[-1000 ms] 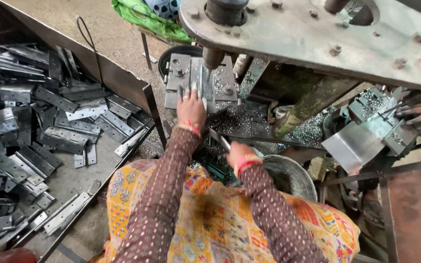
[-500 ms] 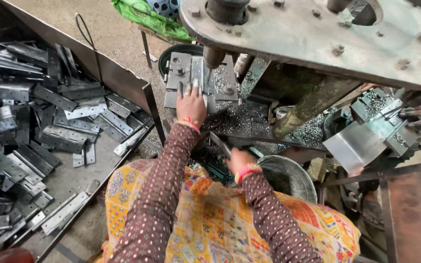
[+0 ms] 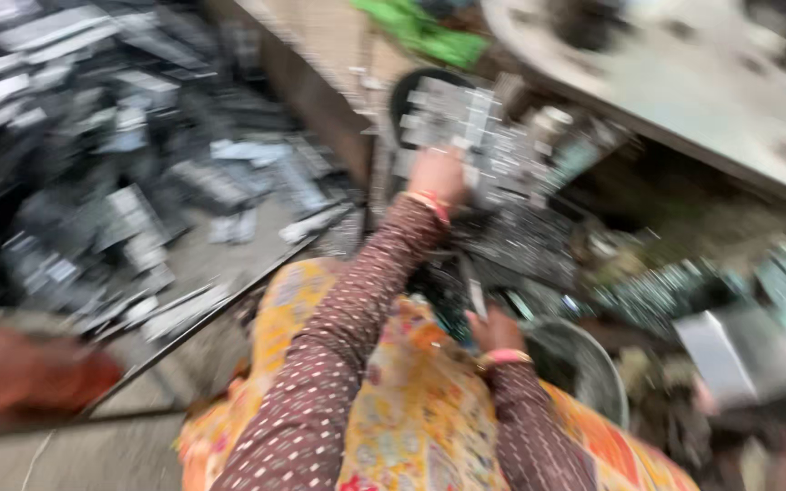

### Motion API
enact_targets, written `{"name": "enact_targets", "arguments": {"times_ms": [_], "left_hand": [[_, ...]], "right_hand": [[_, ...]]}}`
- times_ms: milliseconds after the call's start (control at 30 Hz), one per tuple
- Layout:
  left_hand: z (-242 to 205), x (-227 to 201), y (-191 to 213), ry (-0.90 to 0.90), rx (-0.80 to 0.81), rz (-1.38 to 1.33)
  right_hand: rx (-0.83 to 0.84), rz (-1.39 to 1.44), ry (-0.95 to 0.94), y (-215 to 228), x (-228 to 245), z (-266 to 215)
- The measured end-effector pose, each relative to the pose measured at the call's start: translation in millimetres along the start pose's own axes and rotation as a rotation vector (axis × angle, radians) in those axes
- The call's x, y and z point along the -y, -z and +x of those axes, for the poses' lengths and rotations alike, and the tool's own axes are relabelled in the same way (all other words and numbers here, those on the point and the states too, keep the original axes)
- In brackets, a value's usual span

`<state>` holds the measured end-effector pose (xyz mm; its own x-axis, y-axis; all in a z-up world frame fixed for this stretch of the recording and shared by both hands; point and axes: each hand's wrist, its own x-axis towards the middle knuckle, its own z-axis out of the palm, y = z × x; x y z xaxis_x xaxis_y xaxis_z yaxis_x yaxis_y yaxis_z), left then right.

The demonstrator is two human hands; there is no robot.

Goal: The person operates a metalworking machine, repeatedly picking up metal pieces from a bin and placing them into the machine's fixture. They use a tool to manipulate the pieces and activate the machine, then remove the processed items and return them to the bin.

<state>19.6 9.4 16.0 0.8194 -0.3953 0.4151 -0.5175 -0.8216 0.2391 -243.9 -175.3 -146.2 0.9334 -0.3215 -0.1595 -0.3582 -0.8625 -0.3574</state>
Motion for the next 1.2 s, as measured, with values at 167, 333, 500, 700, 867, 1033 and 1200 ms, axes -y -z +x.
{"name": "enact_targets", "arguments": {"times_ms": [167, 333, 500, 700, 867, 1033, 1200], "left_hand": [[-76.0, 104.6, 51.3, 0.059, -0.507, -0.149], [-188.9, 281.0, 57.6, 0.642, -0.443, 0.243], [-272.9, 383.8, 18.9, 1.052, -0.176, 0.539], [-282.3, 406.2, 1.8, 1.055, -0.221, 0.404], [-276.4, 373.0, 51.3, 1.166, -0.353, -0.132], [-204.7, 253.7, 114.6, 0.676, -0.397, -0.439], [-102.4, 114.0, 139.2, 0.463, -0.154, -0.389]], "right_hand": [[0.056, -0.215, -0.009, 49.3, 16.0, 22.2], [0.083, -0.268, -0.041, 81.7, 33.6, 19.0], [0.109, -0.307, -0.06, 84.7, 42.0, 14.9], [0.083, -0.273, -0.069, 84.9, 45.9, 11.6], [0.045, -0.225, -0.01, 66.9, 34.4, 20.3], [0.048, -0.141, -0.082, 55.5, 29.8, 20.3], [0.055, -0.172, -0.081, 65.5, 52.0, 9.0]]}}
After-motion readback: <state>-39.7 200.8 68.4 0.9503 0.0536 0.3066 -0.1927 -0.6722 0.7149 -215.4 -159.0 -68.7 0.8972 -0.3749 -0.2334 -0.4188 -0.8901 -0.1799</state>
